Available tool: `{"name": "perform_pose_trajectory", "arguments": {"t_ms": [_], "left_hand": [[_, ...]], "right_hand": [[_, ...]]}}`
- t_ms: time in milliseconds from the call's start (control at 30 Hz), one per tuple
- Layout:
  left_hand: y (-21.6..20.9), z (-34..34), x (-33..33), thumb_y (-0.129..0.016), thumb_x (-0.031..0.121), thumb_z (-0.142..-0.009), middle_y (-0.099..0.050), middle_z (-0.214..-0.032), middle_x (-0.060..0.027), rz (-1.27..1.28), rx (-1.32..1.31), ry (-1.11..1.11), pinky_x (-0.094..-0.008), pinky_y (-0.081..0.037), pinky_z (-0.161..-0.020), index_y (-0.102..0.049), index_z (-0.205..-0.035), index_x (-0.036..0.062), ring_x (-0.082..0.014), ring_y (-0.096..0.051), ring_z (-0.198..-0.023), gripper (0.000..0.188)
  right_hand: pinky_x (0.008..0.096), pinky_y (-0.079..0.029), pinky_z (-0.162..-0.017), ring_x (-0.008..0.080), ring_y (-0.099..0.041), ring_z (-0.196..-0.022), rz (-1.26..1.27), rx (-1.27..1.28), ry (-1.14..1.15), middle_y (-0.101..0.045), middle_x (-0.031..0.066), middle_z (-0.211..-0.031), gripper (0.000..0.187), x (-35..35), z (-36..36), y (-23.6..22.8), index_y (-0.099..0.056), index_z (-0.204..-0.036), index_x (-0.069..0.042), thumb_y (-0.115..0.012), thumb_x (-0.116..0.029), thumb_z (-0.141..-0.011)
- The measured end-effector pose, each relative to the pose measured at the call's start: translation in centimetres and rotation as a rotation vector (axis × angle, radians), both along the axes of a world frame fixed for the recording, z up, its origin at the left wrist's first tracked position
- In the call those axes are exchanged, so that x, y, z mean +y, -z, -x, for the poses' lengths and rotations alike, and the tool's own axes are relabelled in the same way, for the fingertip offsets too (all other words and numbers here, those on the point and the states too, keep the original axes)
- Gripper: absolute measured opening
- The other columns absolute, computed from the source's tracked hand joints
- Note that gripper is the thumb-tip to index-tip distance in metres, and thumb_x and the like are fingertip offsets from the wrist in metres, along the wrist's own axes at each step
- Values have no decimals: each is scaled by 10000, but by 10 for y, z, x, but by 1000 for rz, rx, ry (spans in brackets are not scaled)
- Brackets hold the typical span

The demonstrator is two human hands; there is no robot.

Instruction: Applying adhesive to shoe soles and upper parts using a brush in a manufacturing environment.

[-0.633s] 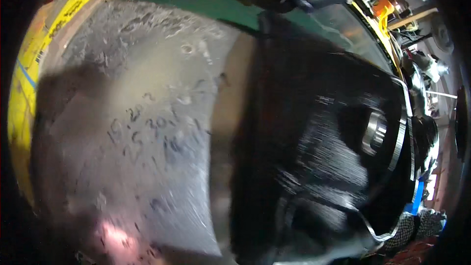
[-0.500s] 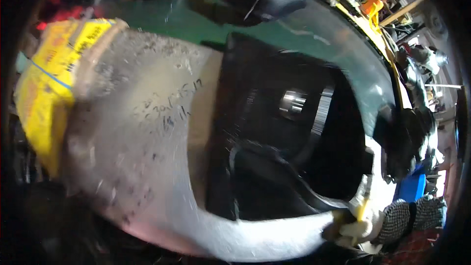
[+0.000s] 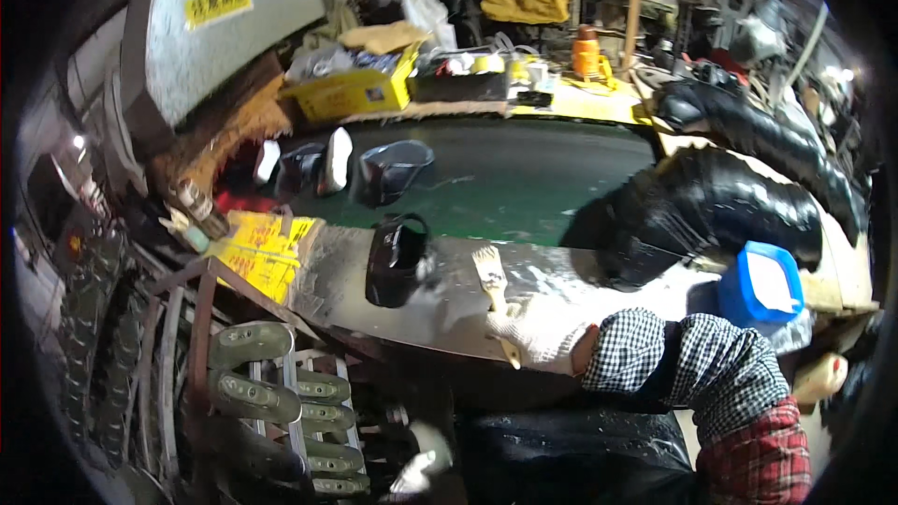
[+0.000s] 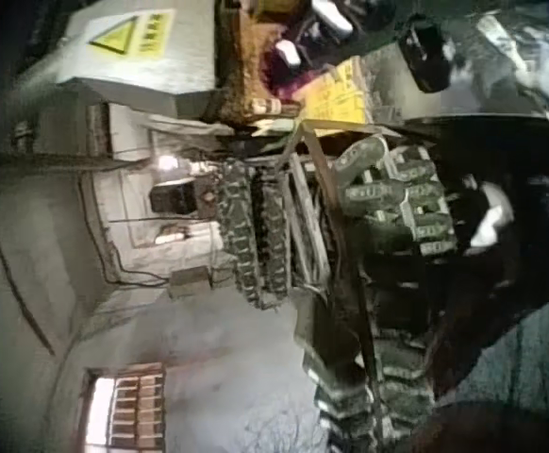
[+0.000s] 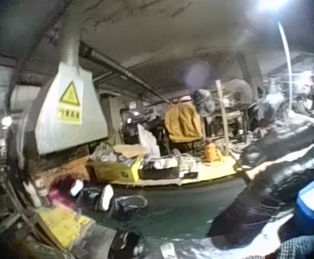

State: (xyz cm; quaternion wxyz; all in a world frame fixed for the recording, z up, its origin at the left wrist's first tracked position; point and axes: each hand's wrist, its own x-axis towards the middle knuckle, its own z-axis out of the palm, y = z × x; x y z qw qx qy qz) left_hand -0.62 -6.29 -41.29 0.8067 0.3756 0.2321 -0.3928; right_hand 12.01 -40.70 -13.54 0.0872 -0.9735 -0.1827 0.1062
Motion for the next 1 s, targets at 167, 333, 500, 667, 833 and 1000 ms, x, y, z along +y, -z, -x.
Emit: {"name": "perform_pose_trajectory", "arguments": {"t_ms": [167,333,500,667,833,1000], "left_hand": [[-161,43,-64,-714,352,-790,-520,-1342,-198,284,-414,225,-507,-381,-1085,-367,-1431,-5,-346,-543,-1189,812],[-206,36,-167,-758,331,-754,-477,-1382,-204,497,-633,396,-531,-352,-1110,-288,-1473,-30,-353,-522,-1213,932],[-198,21,-257,-725,277,-786,-517,-1290,-217,552,-466,450,-595,-376,-1085,-367,-1413,-52,-368,-541,-1175,793],[-183,51,-297,-686,459,-803,-531,-1260,-221,492,-423,230,-588,-418,-1036,-370,-1403,-39,-373,-566,-1121,841],[-156,64,-278,-472,665,-917,-658,-1033,-184,188,-232,-58,-473,-589,-665,-523,-1268,1,-346,-673,-790,752],[-139,61,-277,-406,762,-879,-631,-661,-146,135,-145,-51,-337,-532,-430,-625,-1005,-5,-273,-620,-498,807]], "right_hand": [[390,-510,-783,309,-622,-869,-408,-706,-17,-638,135,-943,342,-92,99,-32,-622,-1202,-114,-658,-281,-907],[313,-519,-748,185,-632,-862,-952,-860,605,-635,118,-1111,240,-238,241,-36,-627,-1136,-5,-580,-166,-965],[258,-518,-747,133,-660,-903,-893,-947,967,-703,105,-1022,222,-348,313,-53,-699,-988,0,-630,-207,-947],[293,-499,-733,174,-641,-785,-695,-752,1042,-691,81,-834,348,-380,297,-19,-698,-979,-29,-675,-369,-909],[297,-494,-747,155,-619,-835,-778,-613,1048,-692,81,-924,281,-370,301,-34,-697,-1040,-37,-673,-290,-919],[176,-431,-586,54,-578,-656,-861,-694,898,-668,32,-785,247,-352,325,-29,-687,-980,2,-621,-235,-954]]}}
